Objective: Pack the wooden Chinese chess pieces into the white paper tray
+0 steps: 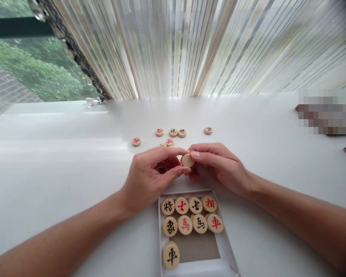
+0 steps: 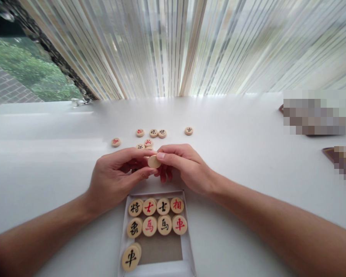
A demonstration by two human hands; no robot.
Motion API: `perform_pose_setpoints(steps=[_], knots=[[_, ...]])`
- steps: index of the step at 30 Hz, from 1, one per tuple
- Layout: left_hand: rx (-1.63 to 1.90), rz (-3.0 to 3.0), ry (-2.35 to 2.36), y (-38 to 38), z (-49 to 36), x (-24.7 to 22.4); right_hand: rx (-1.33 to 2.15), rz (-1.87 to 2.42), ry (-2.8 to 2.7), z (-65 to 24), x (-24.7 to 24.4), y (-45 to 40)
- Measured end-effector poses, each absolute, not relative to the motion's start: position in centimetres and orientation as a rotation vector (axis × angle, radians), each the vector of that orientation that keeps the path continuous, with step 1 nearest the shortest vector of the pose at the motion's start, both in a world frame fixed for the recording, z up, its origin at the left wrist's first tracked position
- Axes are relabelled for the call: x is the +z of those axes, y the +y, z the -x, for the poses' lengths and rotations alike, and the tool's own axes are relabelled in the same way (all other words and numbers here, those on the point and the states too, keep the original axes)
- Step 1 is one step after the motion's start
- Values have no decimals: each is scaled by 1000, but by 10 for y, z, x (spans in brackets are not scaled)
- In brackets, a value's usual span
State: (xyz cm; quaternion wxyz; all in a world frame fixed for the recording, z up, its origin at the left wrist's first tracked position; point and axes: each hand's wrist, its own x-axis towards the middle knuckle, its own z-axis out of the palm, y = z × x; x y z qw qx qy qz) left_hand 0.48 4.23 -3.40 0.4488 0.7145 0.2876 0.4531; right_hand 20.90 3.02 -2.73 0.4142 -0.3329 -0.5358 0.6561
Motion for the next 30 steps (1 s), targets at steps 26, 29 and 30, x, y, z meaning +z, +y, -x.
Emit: perform_pose_setpoints(steps=[26,29,30], knots=[[1210,-2066,793,41,-2,-36,1635,895,-1440,-207,-30,32],[1221,-2141,785,40,-3,-34,1601,916,-1454,-206,-30,32],[1224,-2151,790,40,-4,-33,1583,914,-1466,-205,-30,31]])
